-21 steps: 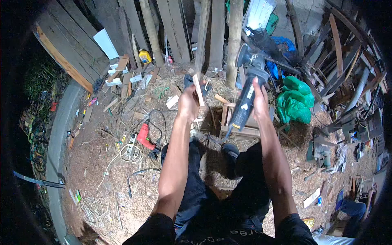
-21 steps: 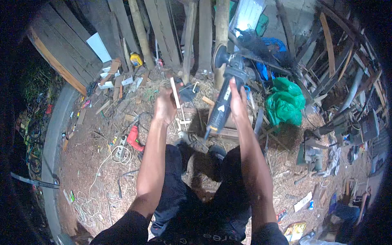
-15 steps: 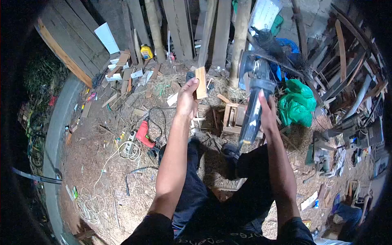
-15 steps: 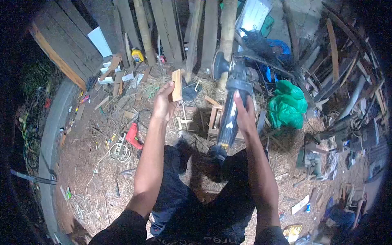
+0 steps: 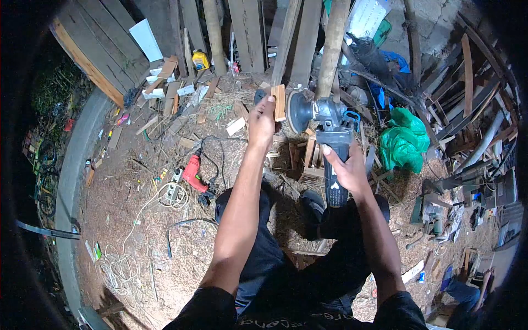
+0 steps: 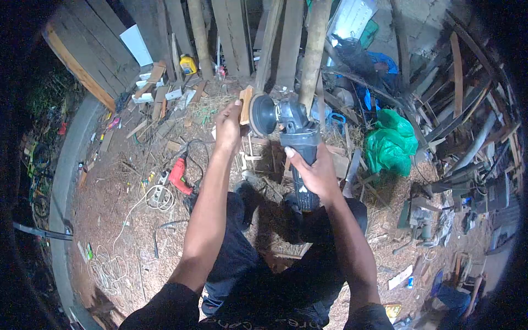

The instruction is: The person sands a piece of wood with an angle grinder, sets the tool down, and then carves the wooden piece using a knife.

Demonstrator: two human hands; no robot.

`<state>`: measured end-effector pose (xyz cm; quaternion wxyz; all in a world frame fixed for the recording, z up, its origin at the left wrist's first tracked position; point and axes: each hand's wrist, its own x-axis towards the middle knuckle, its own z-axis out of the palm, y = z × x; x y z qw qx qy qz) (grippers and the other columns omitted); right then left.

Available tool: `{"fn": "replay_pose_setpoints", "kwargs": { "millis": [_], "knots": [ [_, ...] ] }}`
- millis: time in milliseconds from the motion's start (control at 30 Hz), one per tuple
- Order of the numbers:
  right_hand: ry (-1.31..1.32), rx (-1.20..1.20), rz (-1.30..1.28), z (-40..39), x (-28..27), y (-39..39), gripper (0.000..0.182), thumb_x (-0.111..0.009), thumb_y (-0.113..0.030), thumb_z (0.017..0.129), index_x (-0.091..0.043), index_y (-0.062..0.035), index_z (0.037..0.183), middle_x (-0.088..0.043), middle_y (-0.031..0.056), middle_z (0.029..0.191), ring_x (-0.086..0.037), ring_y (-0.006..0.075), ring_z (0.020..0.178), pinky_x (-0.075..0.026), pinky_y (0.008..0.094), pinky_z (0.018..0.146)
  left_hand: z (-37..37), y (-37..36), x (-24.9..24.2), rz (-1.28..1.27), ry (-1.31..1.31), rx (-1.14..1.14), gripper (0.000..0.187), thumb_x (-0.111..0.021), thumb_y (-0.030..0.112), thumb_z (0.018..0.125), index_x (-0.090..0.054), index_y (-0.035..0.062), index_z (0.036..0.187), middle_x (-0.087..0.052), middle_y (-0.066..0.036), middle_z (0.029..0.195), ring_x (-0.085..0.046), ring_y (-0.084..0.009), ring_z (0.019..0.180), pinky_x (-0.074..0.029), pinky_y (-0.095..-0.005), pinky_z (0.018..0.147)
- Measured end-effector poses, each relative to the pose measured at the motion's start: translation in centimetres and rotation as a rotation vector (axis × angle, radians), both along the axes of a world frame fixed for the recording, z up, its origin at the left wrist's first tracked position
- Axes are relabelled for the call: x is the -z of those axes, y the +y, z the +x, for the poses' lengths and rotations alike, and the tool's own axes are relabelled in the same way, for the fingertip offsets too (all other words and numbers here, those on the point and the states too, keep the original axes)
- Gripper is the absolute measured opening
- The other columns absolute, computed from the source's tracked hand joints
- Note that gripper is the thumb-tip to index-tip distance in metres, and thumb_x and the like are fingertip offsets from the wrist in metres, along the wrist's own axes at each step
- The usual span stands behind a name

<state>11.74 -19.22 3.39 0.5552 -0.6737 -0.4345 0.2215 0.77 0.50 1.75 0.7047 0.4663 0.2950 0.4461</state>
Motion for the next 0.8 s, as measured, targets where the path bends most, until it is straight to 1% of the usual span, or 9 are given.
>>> {"fn": "replay_pose_setpoints", "kwargs": {
  "millis": [33,133,233,333,367,467,500,600,800],
  "knots": [
    [-0.04,-0.006,-0.011,0.1,0.1,0.0,0.039,-0.071,-0.027,0.088,-0.058,-0.0019,0.114,-0.066,0.0062,0.097,-0.059,0.0121,0.088,-0.047,0.03,0.079,-0.4,0.5,0.8,0.021,0.008,0.069,0.03,-0.049,0.027,0.1,-0.062,0.0035,0.111,-0.066,-0.004,0.093,-0.063,-0.0095,0.073,-0.054,-0.0266,0.058],
    [-0.02,0.002,-0.035,0.1,0.2,-0.2,0.038,-0.072,-0.024,0.087,-0.058,-0.0022,0.115,-0.067,0.0075,0.101,-0.06,0.013,0.092,-0.047,0.0299,0.083,0.6,0.7,1.6,0.076,-0.048,0.051,0.03,-0.047,0.026,0.101,-0.062,0.0026,0.111,-0.065,-0.004,0.094,-0.064,-0.0106,0.077,-0.055,-0.028,0.062],
    [0.069,-0.033,-0.053,0.1,-0.1,-0.5,0.04,-0.072,-0.022,0.086,-0.057,-0.0014,0.116,-0.067,0.0081,0.103,-0.06,0.0142,0.093,-0.047,0.0305,0.086,0.4,0.5,1.3,0.078,0.016,0.054,0.033,-0.046,0.024,0.101,-0.06,0.0011,0.12,-0.066,-0.006,0.099,-0.064,-0.0114,0.083,-0.055,-0.0289,0.067],
    [0.087,-0.031,0.066,0.1,0.2,-0.5,0.041,-0.072,-0.022,0.087,-0.056,-0.0007,0.117,-0.066,0.0077,0.102,-0.06,0.0138,0.093,-0.047,0.0303,0.086,1.0,1.1,2.4,0.192,-0.009,0.037,0.037,-0.046,0.022,0.101,-0.055,-0.0004,0.129,-0.067,-0.008,0.105,-0.064,-0.012,0.087,-0.055,-0.0297,0.071],
    [0.073,-0.024,0.048,0.2,0.2,-0.6,0.042,-0.072,-0.023,0.087,-0.055,-0.0005,0.118,-0.066,0.0078,0.102,-0.06,0.0137,0.093,-0.047,0.0304,0.086,1.0,1.0,2.8,0.161,-0.057,0.065,0.04,-0.045,0.021,0.101,-0.051,-0.0014,0.134,-0.067,-0.01,0.108,-0.065,-0.012,0.087,-0.055,-0.0289,0.07],
    [0.041,0.015,0.024,0.7,0.5,-0.9,0.042,-0.071,-0.025,0.087,-0.055,-0.0001,0.118,-0.066,0.008,0.102,-0.06,0.0134,0.093,-0.047,0.0307,0.086,-0.3,-0.9,0.4,0.117,0.067,0.151,0.04,-0.046,0.022,0.101,-0.052,-0.0014,0.132,-0.067,-0.009,0.106,-0.065,-0.0119,0.085,-0.055,-0.0276,0.068],
    [0.035,0.039,0.038,0.8,0.7,-0.8,0.042,-0.071,-0.026,0.087,-0.056,-0.0001,0.117,-0.067,0.0082,0.102,-0.06,0.0135,0.092,-0.047,0.0309,0.085,-0.1,-1.3,0.5,0.094,0.068,0.14,0.04,-0.046,0.024,0.101,-0.053,-0.0007,0.132,-0.067,-0.007,0.103,-0.064,-0.01,0.081,-0.055,-0.0237,0.065],
    [0.017,0.095,0.056,1.0,0.7,-0.8,0.042,-0.071,-0.03,0.087,-0.057,0.0002,0.113,-0.067,0.0085,0.098,-0.061,0.014,0.089,-0.048,0.0314,0.083,0.1,-2.2,0.4,0.08,0.004,0.176,0.041,-0.046,0.026,0.101,-0.052,0.0015,0.134,-0.059,0.001,0.07,-0.044,-0.0044,0.048,-0.033,-0.0223,0.039],
    [0.009,0.167,0.008,2.0,0.5,-1.1,0.044,-0.071,-0.034,0.087,-0.059,0.0012,0.109,-0.068,0.0088,0.091,-0.062,0.0144,0.081,-0.05,0.0317,0.075,0.0,-3.2,-0.2,0.126,0.066,0.206,0.038,-0.047,0.025,0.101,-0.056,0.0028,0.131,-0.056,0.003,0.063,-0.04,-0.0041,0.044,-0.028,-0.0225,0.039]
  ]
}}
